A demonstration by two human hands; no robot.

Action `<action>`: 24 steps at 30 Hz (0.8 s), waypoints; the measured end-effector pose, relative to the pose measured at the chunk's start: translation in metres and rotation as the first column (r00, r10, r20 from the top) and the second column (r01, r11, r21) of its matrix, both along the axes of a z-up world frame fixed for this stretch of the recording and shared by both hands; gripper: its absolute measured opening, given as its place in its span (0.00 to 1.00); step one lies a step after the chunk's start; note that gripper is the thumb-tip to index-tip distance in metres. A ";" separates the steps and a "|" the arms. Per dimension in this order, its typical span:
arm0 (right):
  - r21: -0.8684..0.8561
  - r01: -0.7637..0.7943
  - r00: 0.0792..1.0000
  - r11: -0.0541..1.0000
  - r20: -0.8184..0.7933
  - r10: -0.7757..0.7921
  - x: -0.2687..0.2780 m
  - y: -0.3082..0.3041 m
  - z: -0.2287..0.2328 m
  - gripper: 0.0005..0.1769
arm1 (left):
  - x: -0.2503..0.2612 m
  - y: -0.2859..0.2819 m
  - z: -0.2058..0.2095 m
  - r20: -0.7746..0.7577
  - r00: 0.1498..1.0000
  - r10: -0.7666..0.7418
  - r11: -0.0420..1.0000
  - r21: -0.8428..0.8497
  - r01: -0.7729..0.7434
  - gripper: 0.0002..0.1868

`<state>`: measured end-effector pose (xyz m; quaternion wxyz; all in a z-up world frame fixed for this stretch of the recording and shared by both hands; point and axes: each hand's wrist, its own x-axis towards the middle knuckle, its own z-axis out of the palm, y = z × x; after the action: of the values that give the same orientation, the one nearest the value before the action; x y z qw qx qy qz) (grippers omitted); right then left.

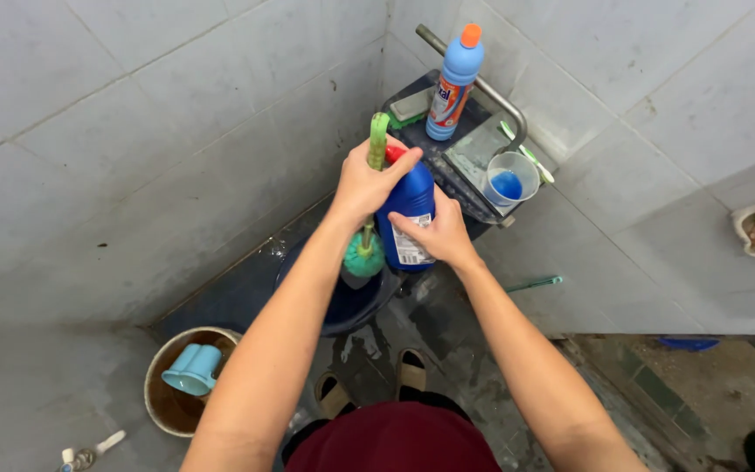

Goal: Cleaning a toilet, including the bowl and lid, using detergent and brushes.

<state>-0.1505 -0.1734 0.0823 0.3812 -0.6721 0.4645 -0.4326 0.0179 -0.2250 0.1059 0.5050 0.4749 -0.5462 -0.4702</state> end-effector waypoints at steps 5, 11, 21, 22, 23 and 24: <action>0.141 -0.218 0.964 0.966 0.187 0.191 -0.037 -0.009 -0.023 0.27 | 0.006 0.020 0.048 -0.227 0.888 -0.400 0.902 0.074 0.426 0.21; 0.122 -0.108 0.989 0.987 0.118 0.094 -0.047 -0.005 -0.014 0.29 | -0.024 0.012 0.010 -0.227 0.896 -0.383 0.921 -0.016 0.389 0.18; 0.063 0.130 0.965 0.990 0.220 -0.140 -0.097 -0.081 -0.038 0.29 | -0.052 -0.003 -0.024 -0.008 1.000 -0.020 0.992 -0.128 0.019 0.12; 0.065 0.157 0.944 0.986 0.282 -0.169 -0.100 -0.094 -0.040 0.31 | -0.054 -0.002 -0.026 0.043 0.999 -0.017 0.993 -0.114 0.022 0.12; 0.068 0.150 0.945 0.986 0.282 -0.163 -0.104 -0.106 -0.041 0.31 | -0.057 0.000 -0.027 0.044 0.999 -0.011 0.994 -0.111 0.016 0.12; 0.034 0.226 0.944 0.974 0.241 -0.227 -0.107 -0.120 -0.043 0.32 | -0.059 0.001 -0.028 0.051 0.999 -0.001 1.000 -0.007 0.001 0.13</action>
<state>-0.2577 -0.2932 0.0389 0.3852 -0.5551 0.4898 -0.5510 -0.0415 -0.2235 0.0780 0.4924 0.4846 -0.5606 -0.4565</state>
